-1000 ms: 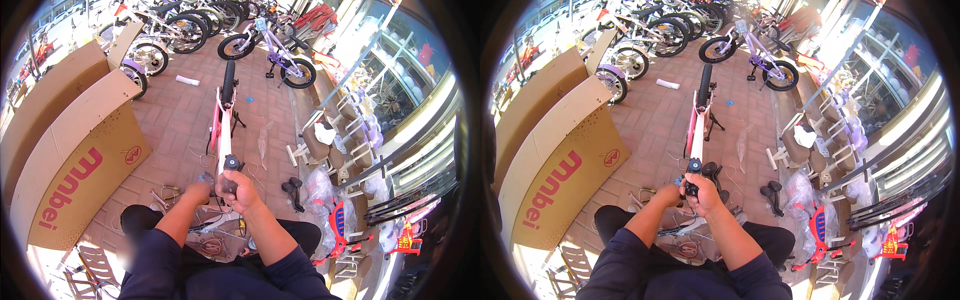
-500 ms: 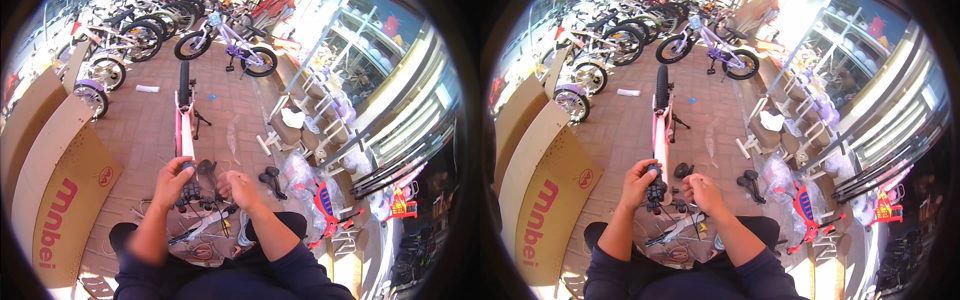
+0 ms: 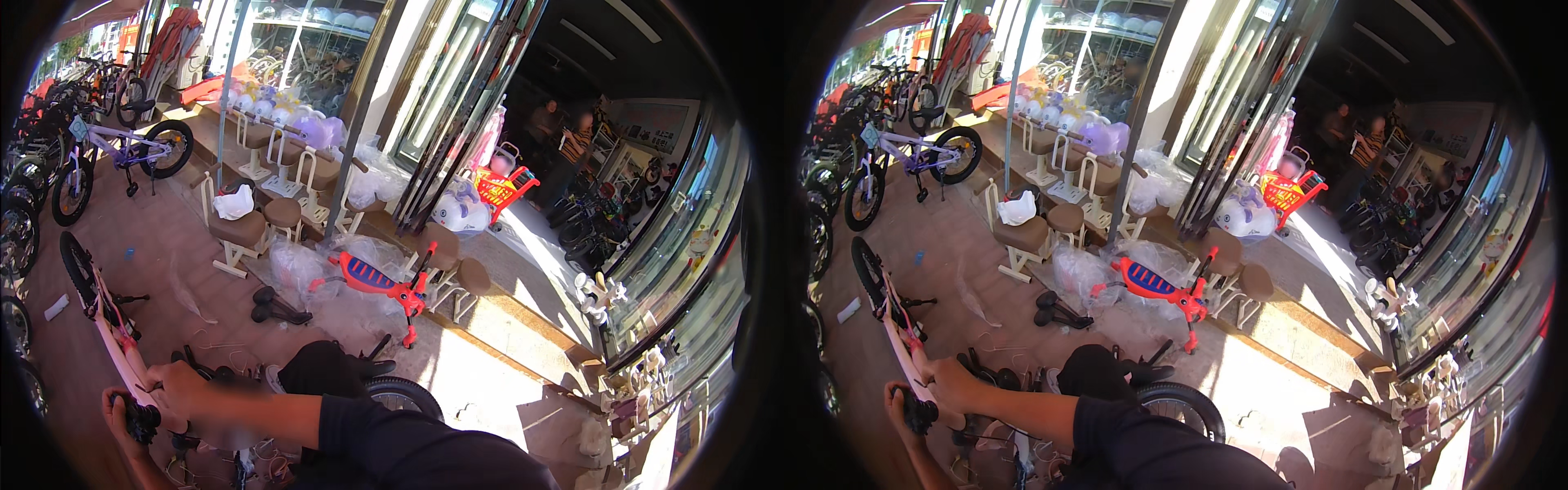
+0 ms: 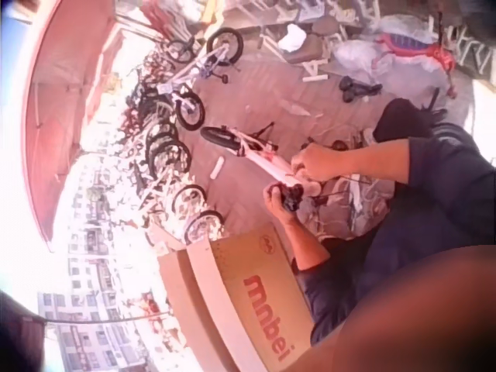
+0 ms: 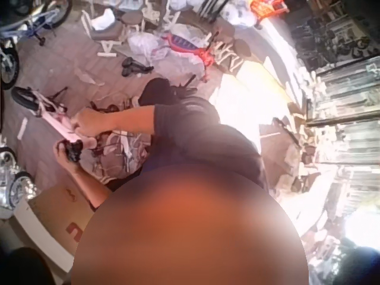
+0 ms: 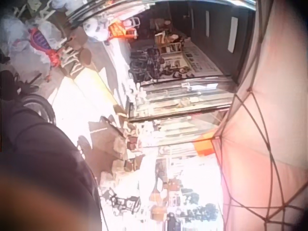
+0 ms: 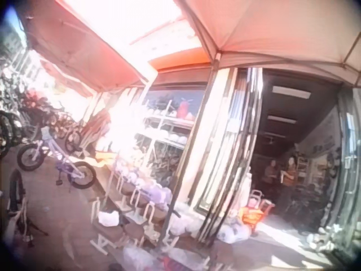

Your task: The person assembles a bicycle by attaching a pedal crank arm to the crankset, inflating a bicycle tire with a pump, and adjusting the pedal with a screwdriver.

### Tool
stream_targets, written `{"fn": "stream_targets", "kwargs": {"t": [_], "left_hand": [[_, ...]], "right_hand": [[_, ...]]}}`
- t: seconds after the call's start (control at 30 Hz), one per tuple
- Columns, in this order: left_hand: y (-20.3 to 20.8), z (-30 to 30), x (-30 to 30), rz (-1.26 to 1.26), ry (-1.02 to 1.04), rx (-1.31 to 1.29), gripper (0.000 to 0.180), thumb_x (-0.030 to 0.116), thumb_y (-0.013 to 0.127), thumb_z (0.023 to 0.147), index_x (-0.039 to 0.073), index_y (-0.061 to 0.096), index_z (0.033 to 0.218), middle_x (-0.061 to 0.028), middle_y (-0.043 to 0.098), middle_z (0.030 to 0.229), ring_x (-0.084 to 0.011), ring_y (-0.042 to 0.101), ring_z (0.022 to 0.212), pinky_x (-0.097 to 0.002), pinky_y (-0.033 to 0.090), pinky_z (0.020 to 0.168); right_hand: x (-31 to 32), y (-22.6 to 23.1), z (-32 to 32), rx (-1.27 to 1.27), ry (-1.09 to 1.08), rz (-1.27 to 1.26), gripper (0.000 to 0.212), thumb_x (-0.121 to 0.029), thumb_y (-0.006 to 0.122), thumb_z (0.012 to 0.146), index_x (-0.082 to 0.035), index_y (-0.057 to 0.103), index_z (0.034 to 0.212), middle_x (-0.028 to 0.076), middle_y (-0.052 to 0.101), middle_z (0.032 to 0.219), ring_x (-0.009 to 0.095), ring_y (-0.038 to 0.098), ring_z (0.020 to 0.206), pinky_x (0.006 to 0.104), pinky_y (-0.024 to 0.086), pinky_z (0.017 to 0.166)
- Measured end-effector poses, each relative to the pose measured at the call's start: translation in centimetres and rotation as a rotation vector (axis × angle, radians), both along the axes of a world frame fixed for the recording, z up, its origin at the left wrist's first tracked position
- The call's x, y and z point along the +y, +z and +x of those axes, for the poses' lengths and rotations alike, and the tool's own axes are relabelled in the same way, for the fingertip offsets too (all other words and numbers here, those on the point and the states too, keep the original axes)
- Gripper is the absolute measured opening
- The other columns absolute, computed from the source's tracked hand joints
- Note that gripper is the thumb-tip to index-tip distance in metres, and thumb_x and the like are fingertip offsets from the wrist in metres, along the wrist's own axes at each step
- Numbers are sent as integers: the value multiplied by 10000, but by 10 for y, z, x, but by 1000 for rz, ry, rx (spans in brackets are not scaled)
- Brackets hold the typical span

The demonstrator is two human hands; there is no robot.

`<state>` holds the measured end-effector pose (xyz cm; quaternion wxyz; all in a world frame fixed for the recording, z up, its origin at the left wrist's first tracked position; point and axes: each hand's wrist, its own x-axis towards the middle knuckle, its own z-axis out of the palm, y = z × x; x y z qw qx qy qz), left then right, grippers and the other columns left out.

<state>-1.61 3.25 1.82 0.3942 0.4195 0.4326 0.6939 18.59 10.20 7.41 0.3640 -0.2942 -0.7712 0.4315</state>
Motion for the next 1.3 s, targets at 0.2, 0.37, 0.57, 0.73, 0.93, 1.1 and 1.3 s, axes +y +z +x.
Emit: {"fn": "stream_targets", "kwargs": {"t": [0.2, 0.37, 0.57, 0.73, 0.93, 1.1, 1.3], "left_hand": [[-14, -29, 7, -4, -22, 126, 233, 281, 566, 943, 49, 559, 949, -1, 512, 844, -75, 464, 748, -231, 377, 705], [-11, -19, 10, -5, -91, 25, 269, 314, 572, 930, 46, 547, 927, -8, 516, 834, -91, 490, 767, -236, 389, 719], [13, 4, -2, -77, 11, -58, 276, 246, 556, 934, 10, 599, 1072, -61, 627, 930, -118, 570, 853, -251, 457, 796], [8, 3, -9, -149, 34, -41, 493, 407, 473, 959, -51, 630, 1050, -146, 666, 936, -193, 645, 870, -304, 518, 813], [15, 9, -17, -211, 78, -55, 558, 440, 450, 967, -69, 638, 1093, -160, 698, 956, -202, 674, 881, -308, 551, 796], [20, 9, -17, -243, 68, -68, 578, 446, 444, 971, -78, 639, 1118, -169, 707, 960, -210, 686, 872, -314, 558, 797], [19, 10, -14, -212, 64, -80, 531, 406, 453, 978, -72, 637, 1121, -151, 702, 954, -192, 680, 839, -309, 555, 767]], "right_hand": [[10, 6, -24, 79, 7, 120, 97, -31, 710, 760, -6, 711, 854, 189, 675, 842, 343, 676, 805, 396, 517, 725], [13, 7, -47, 126, -48, 37, 141, -12, 694, 750, -16, 614, 866, 182, 650, 847, 382, 652, 830, 440, 501, 722], [25, 37, -30, -96, -48, 5, 145, -127, 651, 866, -35, 666, 977, 202, 697, 868, 369, 684, 811, 414, 527, 745], [24, 39, -36, -119, -68, 52, 127, -127, 676, 864, -40, 700, 953, 145, 686, 772, 258, 665, 689, 365, 507, 664], [24, 35, -43, -67, -11, 67, 94, -80, 670, 865, -26, 684, 941, 157, 671, 735, 255, 659, 638, 347, 497, 609], [27, 29, -46, -10, 11, 122, 73, -66, 670, 860, -24, 667, 919, 171, 682, 759, 311, 686, 682, 365, 514, 622], [20, 32, -46, -64, 25, 202, 97, -59, 676, 847, -21, 660, 935, 175, 688, 829, 351, 683, 747, 401, 531, 647]]}}
